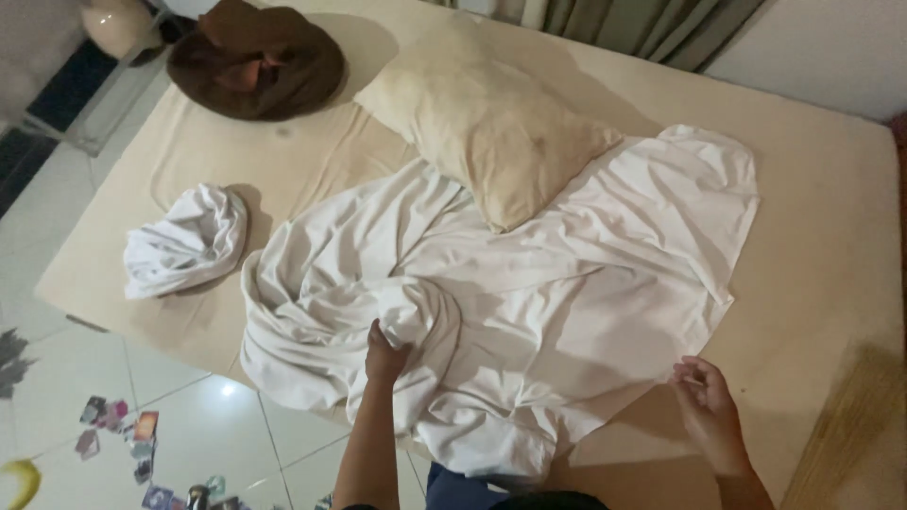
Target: The person stuffs a pillow into a white pillowcase on a bed, working the fabric over the pillow's corners and pulling the case open to seat the pillow fully inside. They then lift the covered pillow, place it on the bed, and beat it with a whisk broom.
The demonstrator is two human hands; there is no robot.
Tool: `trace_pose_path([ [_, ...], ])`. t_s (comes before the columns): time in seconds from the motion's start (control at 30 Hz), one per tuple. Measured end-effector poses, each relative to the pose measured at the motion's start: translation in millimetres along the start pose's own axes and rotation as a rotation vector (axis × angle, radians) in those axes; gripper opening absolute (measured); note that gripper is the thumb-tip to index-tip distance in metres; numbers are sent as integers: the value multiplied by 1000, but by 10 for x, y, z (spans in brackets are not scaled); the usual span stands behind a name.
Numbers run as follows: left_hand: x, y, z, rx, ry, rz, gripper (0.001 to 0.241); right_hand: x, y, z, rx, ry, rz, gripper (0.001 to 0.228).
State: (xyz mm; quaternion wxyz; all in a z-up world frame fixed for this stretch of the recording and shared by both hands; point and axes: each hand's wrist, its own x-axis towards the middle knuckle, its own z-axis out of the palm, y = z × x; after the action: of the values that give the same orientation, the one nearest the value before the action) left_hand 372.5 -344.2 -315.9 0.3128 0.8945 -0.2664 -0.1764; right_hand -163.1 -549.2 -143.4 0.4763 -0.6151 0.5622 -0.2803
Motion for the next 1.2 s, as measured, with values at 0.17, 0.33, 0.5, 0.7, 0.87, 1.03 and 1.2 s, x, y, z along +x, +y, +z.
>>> trace_pose_path([
  [0.17,408,-138,543,126,-281,-34,98,-37,-80,292,71,31,6,41],
  [0.33,228,674,831,117,-357,186,39,-31,-24,672,160,-31,71,43],
  [0.5,-915,2678,-65,-538,-653,661,26,-15,-284,1158,169,-322,521,48],
  [0.7,-2123,3872,-942,-592,-834,613,45,-278,-194,1022,1038,-615,522,51],
  [0.87,-2531,3961,-1217,-698,-616,880,73,-653,-998,58,987,-558,372,51],
  [1.03,-2803,3648,-965,-413,-259,896,94,-1004,-1521,-829,920,-440,194,53],
  [1.2,-3090,3466,-576,-365,-542,806,40,-1190,-1833,-1394,880,-283,15,54],
])
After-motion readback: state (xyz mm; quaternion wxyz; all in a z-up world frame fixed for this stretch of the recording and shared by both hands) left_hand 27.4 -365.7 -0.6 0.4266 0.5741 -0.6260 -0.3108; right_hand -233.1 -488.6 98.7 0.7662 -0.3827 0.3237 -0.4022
